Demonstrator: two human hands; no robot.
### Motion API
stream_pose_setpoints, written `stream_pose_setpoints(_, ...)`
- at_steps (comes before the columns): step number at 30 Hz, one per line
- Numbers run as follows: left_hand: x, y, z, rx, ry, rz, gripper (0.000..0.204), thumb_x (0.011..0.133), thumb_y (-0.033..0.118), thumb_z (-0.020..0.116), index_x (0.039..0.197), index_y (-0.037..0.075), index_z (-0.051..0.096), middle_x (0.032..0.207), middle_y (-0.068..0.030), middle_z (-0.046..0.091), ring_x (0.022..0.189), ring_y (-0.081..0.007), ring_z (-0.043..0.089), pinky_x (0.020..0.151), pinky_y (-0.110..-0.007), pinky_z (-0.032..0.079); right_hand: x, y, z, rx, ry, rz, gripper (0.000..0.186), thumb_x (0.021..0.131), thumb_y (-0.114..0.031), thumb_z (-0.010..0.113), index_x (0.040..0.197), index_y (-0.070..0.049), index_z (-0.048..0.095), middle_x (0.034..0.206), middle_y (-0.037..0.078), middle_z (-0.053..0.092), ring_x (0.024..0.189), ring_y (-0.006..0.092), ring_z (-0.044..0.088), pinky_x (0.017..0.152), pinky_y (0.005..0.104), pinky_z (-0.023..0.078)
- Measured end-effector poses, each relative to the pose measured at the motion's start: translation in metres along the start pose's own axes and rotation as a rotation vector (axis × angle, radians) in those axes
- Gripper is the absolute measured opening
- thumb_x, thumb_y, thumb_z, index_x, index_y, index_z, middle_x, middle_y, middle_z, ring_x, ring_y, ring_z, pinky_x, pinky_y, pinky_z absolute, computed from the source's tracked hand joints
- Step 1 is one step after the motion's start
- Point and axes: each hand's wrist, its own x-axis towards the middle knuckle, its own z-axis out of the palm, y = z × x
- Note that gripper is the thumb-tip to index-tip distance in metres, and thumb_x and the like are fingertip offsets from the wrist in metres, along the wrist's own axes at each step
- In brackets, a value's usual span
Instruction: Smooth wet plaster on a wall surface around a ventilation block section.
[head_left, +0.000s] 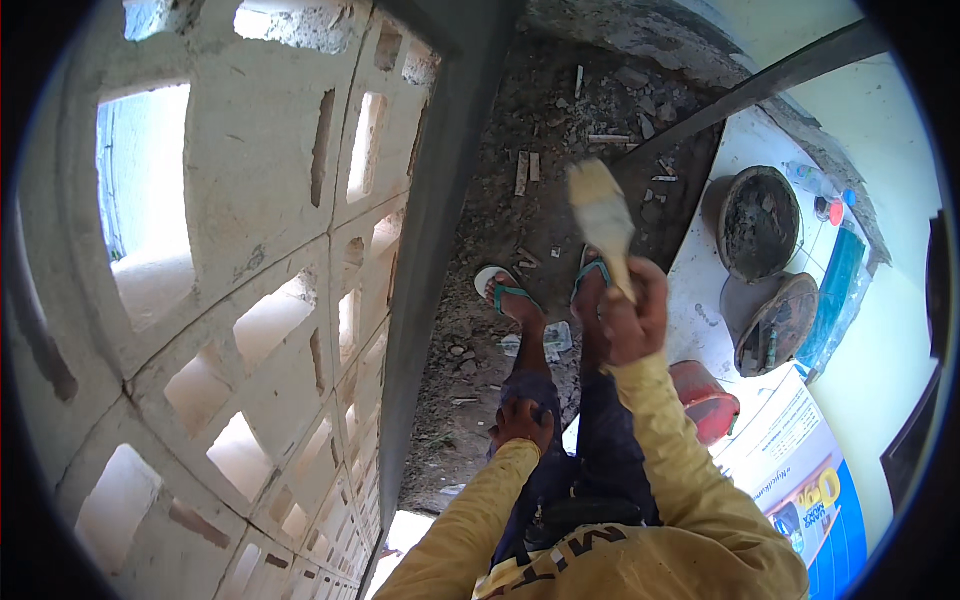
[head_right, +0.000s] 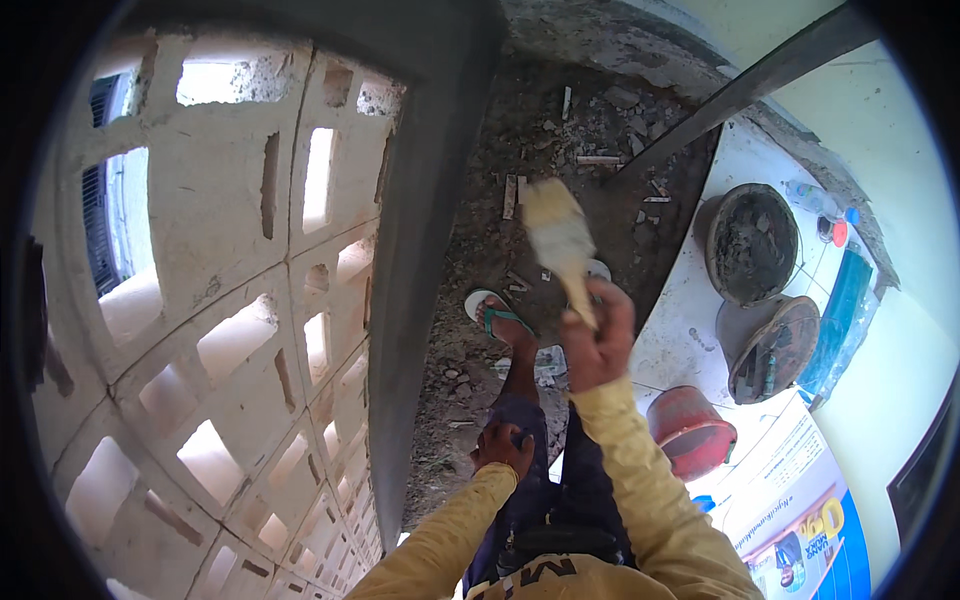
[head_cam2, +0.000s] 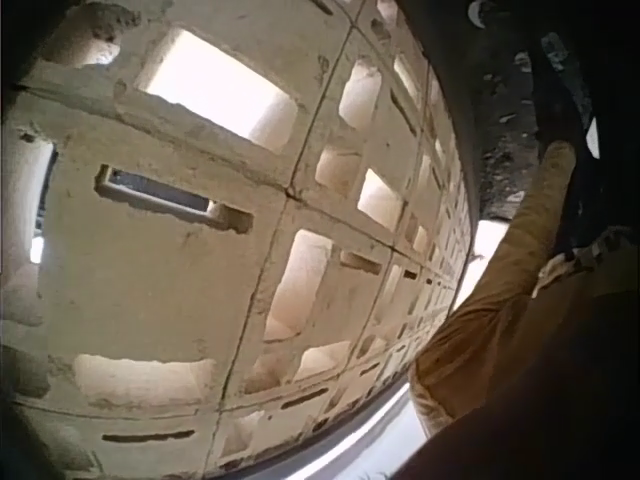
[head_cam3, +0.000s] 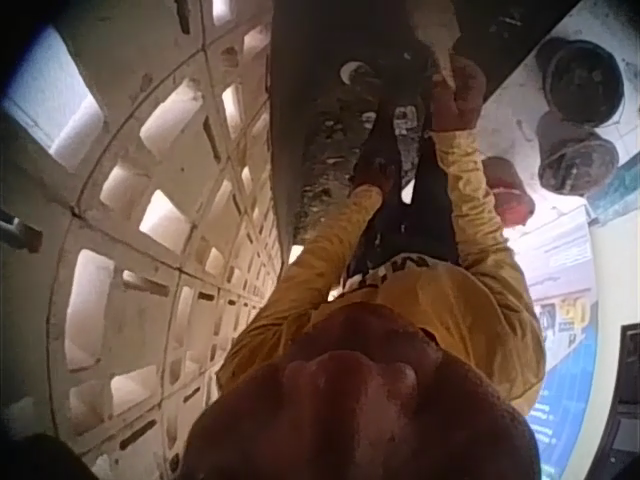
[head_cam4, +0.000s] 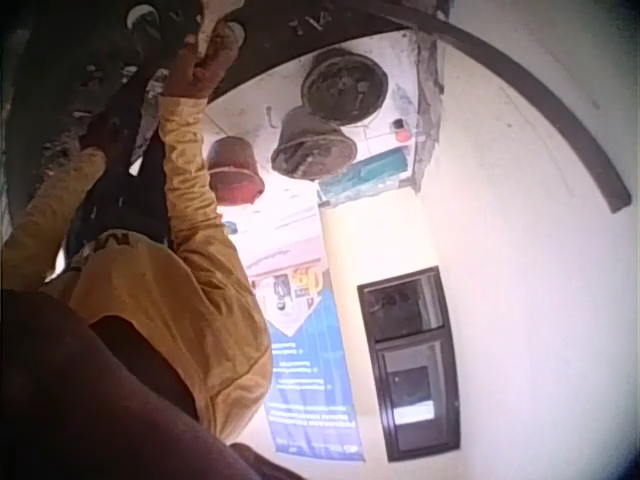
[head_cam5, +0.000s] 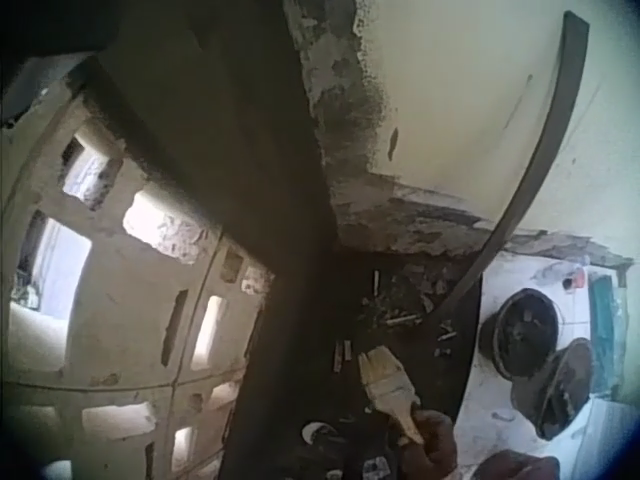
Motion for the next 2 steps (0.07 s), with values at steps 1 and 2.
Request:
stream_pose_setpoints(1, 0.000, 0.000, 0.001, -0.029, -0.002, 0.004, 0.045, 0.080, 0.045, 0.064, 0.118, 0.021, 0.056, 0.136, -0.0086, 0.044, 0.133, -0.0309, 0.037, 0.105, -0.055, 0.031, 0.014, 0.007, 0.026, 0.020, -0.027, -0.011, 0.036, 0.090, -0.007, 0.061, 0.124, -0.006, 0.048, 0.091, 0.002, 0.060, 0.076, 0.0065, 0.053, 0.066, 0.0216, 0.043)
stream_pose_setpoints(2, -0.001, 0.000, 0.003, -0.053, 0.011, 0.029, 0.045, 0.080, 0.045, 0.065, 0.117, 0.021, 0.056, 0.136, -0.0093, 0.044, 0.133, -0.0311, 0.037, 0.105, -0.057, 0.031, 0.027, 0.008, 0.051, -0.023, -0.020, -0.068, 0.040, 0.091, -0.009, 0.061, 0.127, -0.006, 0.046, 0.098, 0.007, 0.064, 0.085, 0.0092, 0.059, 0.072, 0.0223, 0.046)
